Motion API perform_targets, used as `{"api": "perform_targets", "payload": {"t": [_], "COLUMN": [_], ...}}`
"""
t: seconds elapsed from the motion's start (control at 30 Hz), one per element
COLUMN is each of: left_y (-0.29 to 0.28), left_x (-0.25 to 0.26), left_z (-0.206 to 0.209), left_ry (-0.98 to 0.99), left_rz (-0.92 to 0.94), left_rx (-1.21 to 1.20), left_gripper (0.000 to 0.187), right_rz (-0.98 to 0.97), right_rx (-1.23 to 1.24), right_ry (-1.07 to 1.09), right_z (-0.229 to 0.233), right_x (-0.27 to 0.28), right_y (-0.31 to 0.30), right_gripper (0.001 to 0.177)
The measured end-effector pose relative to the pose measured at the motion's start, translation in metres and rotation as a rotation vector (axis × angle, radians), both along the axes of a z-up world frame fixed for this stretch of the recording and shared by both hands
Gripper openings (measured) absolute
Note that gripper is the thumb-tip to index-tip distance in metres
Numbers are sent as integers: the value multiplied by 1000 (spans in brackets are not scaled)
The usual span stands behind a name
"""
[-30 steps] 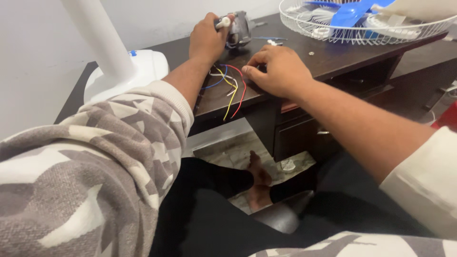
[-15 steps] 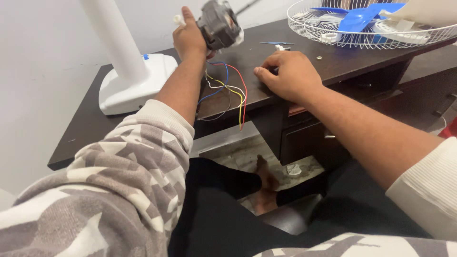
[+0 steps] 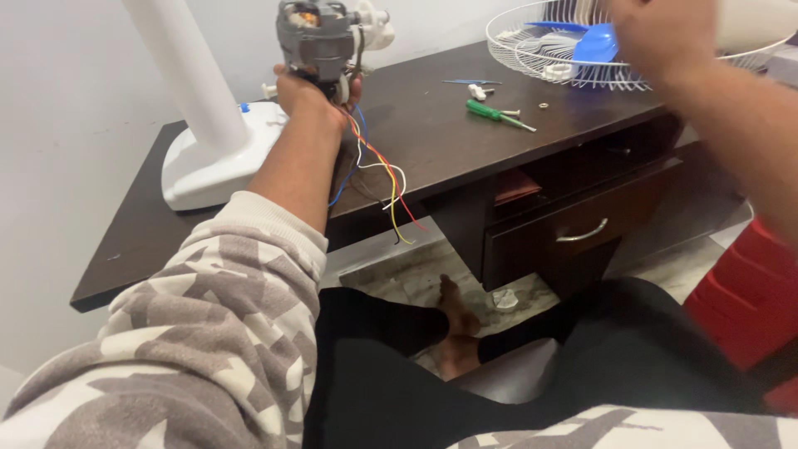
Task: The person secures the rear housing of a table fan to the motor assembly using a screwdriver and screws. They then attach the front housing to complete the fan head assembly.
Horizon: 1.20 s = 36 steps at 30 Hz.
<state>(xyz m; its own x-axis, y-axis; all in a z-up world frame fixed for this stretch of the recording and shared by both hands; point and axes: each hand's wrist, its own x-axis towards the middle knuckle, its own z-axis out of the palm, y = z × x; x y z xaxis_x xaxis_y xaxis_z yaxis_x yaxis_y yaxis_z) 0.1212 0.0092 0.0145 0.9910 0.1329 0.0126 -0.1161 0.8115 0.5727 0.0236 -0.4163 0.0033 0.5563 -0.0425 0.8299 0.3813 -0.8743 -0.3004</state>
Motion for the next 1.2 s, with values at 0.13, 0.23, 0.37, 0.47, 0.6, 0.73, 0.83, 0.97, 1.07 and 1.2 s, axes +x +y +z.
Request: {"api": "perform_targets", "payload": {"t": [0.13,0.23,0.37,0.47,0.6,0.73,0.83,0.97,1.07,1.2], "left_y": [10,4,5,4,7,4,7,7,9,10], "left_x": [1,1,-5,-7,-7,-4,-7,-7,-6,-2], "left_z": [-2,-1,-1,-1,-2,1,0,0,-4,-5], "left_ry": [-1,-5,-13,-36,-53,-46,-10,-19,-48,-37], "left_rz": [-50,-48,-11,-57,-57,-82,-51,-50,-45,-47], "left_rx": [-49,-108,-101,-124,-132,-128,-129,-102,-62,-81], "left_gripper": [75,76,67,76,73,73,69,66,63,63], "right_rz": [-238,-264,-238,-235,-215,-213,-198,-197,-186,-164], "right_rx": [-89,-124,-153,-152,-161,-178,-189,-186,-185,-182], "right_ry": [291,423,477,493,489,481,474,455,425,329], "right_z": [-5,-8,-10,-17,-17,-11,-10,-6,-3,1], "right_x": [34,48,69,72,77,79,84,83,82,76], "right_y": [-71,-110,-118,-121,-111,-106,-97,-95,-85,-63], "right_gripper": [34,34,35,35,36,37,38,39,39,40]}}
